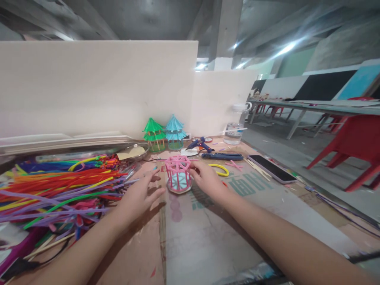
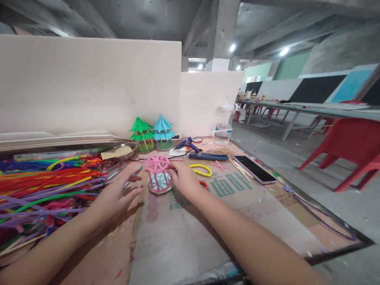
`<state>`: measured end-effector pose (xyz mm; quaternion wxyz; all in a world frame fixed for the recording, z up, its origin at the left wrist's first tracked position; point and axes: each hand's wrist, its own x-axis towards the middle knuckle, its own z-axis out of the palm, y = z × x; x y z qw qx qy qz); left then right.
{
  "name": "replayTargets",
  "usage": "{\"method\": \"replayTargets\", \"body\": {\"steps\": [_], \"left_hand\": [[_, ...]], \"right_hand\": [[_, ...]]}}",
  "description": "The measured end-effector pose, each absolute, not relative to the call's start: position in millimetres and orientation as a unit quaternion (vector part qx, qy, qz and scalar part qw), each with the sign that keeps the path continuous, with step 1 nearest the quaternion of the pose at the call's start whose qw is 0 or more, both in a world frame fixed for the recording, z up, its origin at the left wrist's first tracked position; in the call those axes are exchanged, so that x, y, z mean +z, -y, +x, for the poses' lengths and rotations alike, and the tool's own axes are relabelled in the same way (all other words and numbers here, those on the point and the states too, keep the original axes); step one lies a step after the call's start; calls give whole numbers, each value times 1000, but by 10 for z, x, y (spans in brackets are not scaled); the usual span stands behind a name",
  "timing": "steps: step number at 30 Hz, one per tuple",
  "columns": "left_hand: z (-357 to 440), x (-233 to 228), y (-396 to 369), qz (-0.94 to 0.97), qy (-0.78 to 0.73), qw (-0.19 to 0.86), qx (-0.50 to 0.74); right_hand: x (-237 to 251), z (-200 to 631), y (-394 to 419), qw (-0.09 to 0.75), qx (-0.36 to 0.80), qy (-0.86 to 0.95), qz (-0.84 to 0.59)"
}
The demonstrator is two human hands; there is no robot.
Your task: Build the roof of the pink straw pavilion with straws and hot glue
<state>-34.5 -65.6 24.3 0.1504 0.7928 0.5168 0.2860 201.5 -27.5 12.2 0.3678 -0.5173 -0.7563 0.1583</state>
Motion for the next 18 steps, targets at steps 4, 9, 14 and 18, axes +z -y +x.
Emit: {"method": "replayTargets", "body": {"steps": [4, 9, 14, 18], "left_hand": [[-372, 200, 616, 786, -541, 137, 265], [-409, 153, 568, 789, -538, 128, 269], [-447, 150, 546, 806, -522, 118, 252], [-467, 190, 545, 815, -521, 108, 230]], "right_hand": [[66, 2075, 167, 351, 164, 747, -540], [38, 2124, 115, 322, 182, 753, -543], [82, 2147, 107, 295, 179, 764, -545], [184, 2272, 78, 264, 160, 779, -546]]}}
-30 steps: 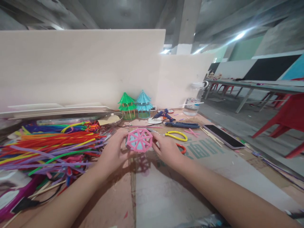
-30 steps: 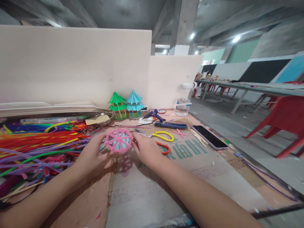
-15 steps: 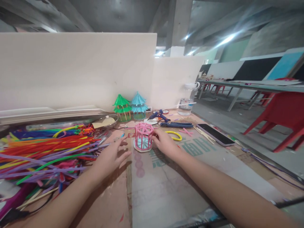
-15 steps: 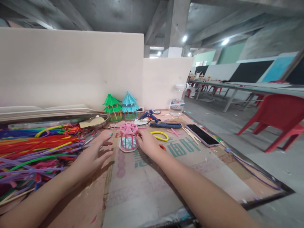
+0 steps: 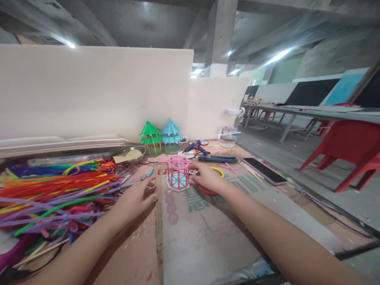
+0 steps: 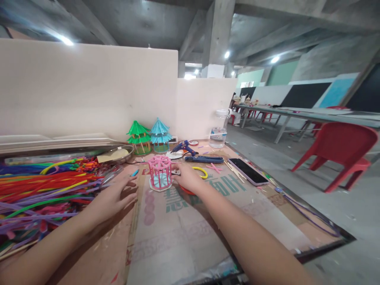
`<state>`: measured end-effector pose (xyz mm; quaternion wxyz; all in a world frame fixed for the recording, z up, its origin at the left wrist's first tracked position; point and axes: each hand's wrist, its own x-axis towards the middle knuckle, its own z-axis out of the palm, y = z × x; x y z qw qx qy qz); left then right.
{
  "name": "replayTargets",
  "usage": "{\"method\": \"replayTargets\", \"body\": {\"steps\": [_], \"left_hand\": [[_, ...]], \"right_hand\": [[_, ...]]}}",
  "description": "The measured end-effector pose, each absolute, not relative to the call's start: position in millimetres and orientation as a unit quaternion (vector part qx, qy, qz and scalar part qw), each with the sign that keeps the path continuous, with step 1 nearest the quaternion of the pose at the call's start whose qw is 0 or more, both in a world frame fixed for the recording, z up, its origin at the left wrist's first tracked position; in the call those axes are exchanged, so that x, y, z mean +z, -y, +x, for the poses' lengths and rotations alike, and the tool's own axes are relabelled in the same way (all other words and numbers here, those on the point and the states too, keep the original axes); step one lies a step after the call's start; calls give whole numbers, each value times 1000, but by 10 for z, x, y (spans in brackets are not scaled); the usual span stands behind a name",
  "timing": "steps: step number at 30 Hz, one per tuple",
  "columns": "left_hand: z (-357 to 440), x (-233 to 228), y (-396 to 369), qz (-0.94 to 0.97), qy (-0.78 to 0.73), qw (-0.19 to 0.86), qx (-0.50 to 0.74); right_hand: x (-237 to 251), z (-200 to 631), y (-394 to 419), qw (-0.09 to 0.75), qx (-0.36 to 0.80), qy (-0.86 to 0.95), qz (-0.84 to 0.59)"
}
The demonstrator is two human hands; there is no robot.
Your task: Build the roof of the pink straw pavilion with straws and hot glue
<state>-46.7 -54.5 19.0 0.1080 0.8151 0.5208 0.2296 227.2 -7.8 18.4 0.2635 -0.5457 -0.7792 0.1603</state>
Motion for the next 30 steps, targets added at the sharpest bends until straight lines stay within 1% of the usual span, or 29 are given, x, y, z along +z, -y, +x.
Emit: {"method": "replayTargets", "body": {"steps": [7, 12, 20, 30], "left_hand": [[-511, 238, 540, 827, -515, 98, 203], [-558, 244, 514, 816, -535, 80, 204], [-568, 289, 530, 824, -539, 55, 167], [-564, 314, 546, 827, -535, 65, 161]], "right_hand": [[301, 2531, 74, 156, 118, 784, -589], [303, 2515, 92, 112, 98, 789, -596], [266, 2659, -14, 82, 62, 757, -645], [193, 2694, -49, 92, 33, 726, -681]]}}
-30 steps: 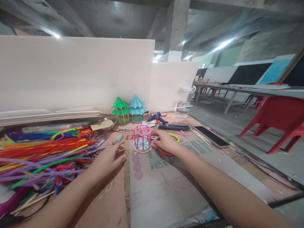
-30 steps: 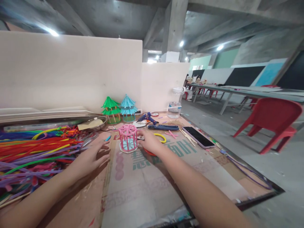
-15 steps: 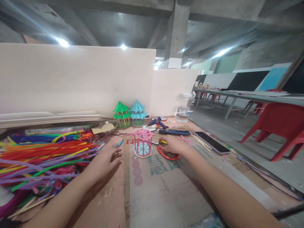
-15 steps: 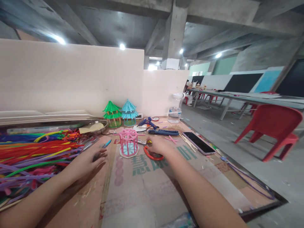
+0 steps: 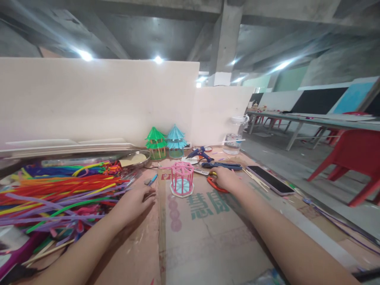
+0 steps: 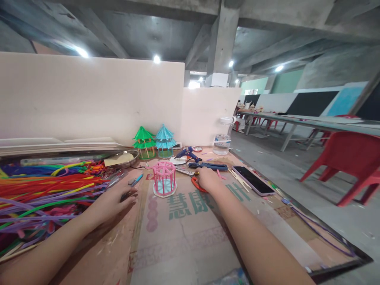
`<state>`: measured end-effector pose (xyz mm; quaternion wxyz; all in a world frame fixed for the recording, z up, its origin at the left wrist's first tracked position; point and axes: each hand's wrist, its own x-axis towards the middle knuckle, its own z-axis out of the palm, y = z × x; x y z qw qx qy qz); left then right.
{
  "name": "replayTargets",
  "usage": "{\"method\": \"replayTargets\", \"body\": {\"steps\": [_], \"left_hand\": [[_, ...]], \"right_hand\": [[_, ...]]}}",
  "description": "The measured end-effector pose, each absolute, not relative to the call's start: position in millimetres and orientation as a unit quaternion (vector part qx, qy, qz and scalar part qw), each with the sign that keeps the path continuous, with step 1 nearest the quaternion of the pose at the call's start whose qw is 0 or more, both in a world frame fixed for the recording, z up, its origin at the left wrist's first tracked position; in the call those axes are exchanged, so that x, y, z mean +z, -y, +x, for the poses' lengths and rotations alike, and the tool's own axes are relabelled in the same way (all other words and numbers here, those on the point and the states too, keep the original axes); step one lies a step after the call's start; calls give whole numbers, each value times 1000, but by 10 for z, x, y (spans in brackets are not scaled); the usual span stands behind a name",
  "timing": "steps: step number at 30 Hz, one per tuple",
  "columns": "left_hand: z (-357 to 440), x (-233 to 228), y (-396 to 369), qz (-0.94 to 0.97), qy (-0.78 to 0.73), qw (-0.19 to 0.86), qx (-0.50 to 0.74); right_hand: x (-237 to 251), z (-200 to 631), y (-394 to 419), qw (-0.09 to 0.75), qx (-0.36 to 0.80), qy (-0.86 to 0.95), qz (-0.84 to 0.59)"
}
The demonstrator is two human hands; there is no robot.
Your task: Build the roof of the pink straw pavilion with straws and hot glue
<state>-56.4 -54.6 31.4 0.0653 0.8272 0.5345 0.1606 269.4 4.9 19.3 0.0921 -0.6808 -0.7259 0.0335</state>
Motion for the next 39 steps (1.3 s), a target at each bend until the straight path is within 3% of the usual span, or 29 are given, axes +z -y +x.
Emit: {"method": "replayTargets", "body": {"steps": [10, 21, 33, 39], "left_hand": [[-583, 278, 507, 823, -539, 51, 172], [-604, 671, 664, 766, -594, -45, 241], [-838, 733, 544, 723, -641, -42, 255], [-1052, 903, 553, 682, -664, -186, 244]], "right_hand": [[195, 2679, -31, 89, 22, 723, -685], [193, 2655, -16, 71, -1, 737, -673], [179, 2647, -15, 58, -6, 739, -671], [202, 2651, -13, 57, -4, 739, -671]]}}
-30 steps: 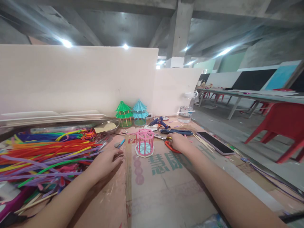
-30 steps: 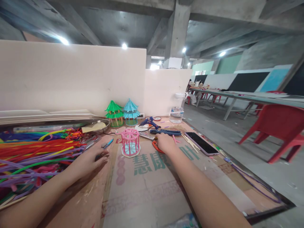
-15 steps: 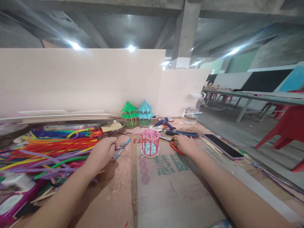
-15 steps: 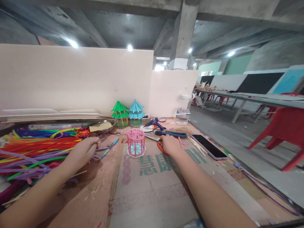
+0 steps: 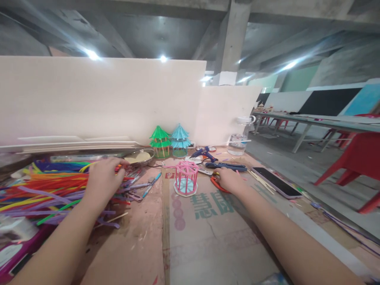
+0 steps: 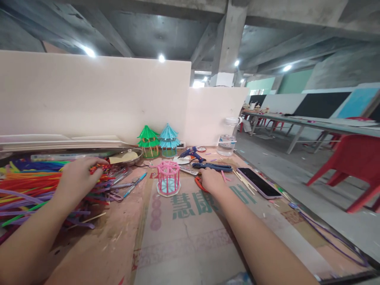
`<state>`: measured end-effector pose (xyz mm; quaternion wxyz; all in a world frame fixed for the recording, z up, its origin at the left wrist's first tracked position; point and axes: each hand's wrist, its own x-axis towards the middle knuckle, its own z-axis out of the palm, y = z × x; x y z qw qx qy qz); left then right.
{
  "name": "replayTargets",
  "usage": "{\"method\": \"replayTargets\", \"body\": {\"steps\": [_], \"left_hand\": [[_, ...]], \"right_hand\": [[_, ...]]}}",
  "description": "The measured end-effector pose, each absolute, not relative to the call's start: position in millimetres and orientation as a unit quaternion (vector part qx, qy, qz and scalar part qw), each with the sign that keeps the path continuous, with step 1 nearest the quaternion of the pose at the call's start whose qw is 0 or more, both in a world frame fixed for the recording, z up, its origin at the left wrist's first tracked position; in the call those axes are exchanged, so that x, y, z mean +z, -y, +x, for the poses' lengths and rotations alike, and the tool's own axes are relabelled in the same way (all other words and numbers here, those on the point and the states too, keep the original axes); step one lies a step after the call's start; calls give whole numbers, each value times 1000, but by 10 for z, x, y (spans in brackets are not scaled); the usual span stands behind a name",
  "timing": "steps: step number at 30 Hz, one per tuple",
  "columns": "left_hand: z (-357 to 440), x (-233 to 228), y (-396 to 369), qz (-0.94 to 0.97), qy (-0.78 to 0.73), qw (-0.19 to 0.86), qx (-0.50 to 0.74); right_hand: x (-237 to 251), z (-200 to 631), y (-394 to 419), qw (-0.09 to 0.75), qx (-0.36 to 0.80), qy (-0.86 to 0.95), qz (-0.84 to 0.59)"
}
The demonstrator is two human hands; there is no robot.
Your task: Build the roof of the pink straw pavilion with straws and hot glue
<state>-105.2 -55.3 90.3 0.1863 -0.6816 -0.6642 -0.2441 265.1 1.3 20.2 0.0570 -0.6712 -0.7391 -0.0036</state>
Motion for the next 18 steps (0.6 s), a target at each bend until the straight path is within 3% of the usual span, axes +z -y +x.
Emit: {"method": "replayTargets", "body": {"steps": [3, 7, 18], "left_hand": [[-1187, 960, 584, -654, 698, 233, -175], [-1342, 920, 527, -651, 749, 113, -49], [-1383, 897, 514, -692, 719, 52, 20]], "right_hand": [[189, 2655, -22, 58, -5, 740, -670], [156, 2666, -31, 62, -4, 743, -666], [106, 2690, -35, 75, -6, 741, -668]]}}
